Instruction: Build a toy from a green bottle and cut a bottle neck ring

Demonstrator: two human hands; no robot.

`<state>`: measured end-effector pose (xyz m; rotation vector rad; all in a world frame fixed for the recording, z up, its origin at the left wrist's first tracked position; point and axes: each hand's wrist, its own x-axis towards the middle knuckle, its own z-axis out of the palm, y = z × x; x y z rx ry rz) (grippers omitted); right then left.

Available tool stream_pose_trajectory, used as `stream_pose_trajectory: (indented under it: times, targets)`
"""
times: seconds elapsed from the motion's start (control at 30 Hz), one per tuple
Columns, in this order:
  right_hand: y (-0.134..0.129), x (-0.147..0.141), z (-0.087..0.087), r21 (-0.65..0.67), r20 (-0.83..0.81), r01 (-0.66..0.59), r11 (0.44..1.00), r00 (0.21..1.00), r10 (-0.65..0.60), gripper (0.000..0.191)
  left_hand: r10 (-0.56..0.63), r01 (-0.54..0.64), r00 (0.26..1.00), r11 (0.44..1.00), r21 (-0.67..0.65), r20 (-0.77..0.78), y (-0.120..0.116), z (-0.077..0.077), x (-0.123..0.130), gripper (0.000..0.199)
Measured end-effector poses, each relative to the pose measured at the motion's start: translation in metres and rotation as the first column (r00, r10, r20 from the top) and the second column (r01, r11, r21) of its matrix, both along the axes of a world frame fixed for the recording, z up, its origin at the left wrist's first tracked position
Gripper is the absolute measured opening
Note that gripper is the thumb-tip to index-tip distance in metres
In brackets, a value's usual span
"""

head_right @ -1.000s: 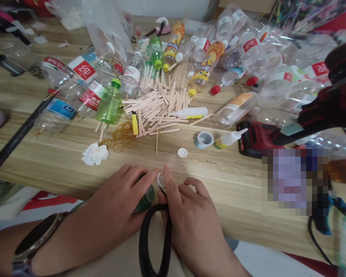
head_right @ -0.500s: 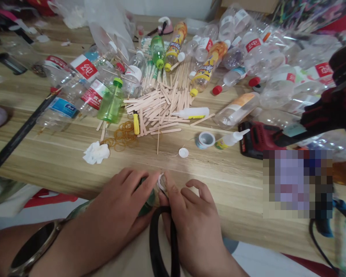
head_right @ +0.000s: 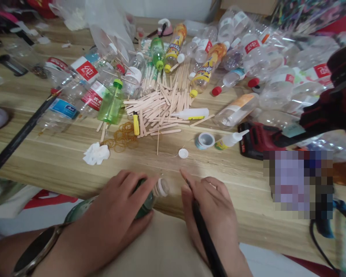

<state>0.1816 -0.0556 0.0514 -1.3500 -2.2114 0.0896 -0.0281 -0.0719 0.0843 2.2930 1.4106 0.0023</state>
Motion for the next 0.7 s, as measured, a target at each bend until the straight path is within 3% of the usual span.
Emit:
stream_pose_trajectory:
  times: [0.1,0.23,0.43,0.53,0.6,0.67,0.7]
  targets:
    - [0.012,0.013,-0.013,0.038,0.155,-0.069,0.997,0.986,0.063,0.032,0.028,-0.029,0.999,1.000,0.002,0.038,0.006,0.001,-0.006,0.055]
    - [0.029,0.043,-0.033,0.019,0.440,-0.102,0.995,0.894,0.083,0.033,0.028,-0.021,0.995,0.997,-0.070,0.100,0.014,0.000,-0.017,0.053]
    - [0.041,0.073,-0.054,-0.038,0.578,-0.016,0.999,0.815,0.035,0.033,0.077,-0.058,0.987,0.988,-0.140,0.140,0.020,-0.004,-0.027,0.056]
    - [0.041,0.074,-0.048,-0.060,0.569,0.026,0.998,0.822,0.013,0.038,0.069,-0.050,0.985,0.991,-0.124,0.157,0.023,-0.006,-0.027,0.058]
    - [0.038,0.067,-0.035,-0.047,0.521,0.044,0.998,0.854,-0.013,0.042,0.049,-0.034,0.983,0.996,-0.086,0.176,0.024,-0.006,-0.025,0.060]
    - [0.033,0.051,-0.016,-0.053,0.356,0.053,0.997,0.934,-0.031,0.041,0.018,-0.009,0.981,0.999,-0.047,0.193,0.024,-0.006,-0.023,0.061]
    - [0.030,0.040,-0.006,-0.128,0.201,0.018,0.992,0.980,0.008,0.039,0.001,0.004,0.980,1.000,-0.029,0.197,0.024,-0.006,-0.022,0.060]
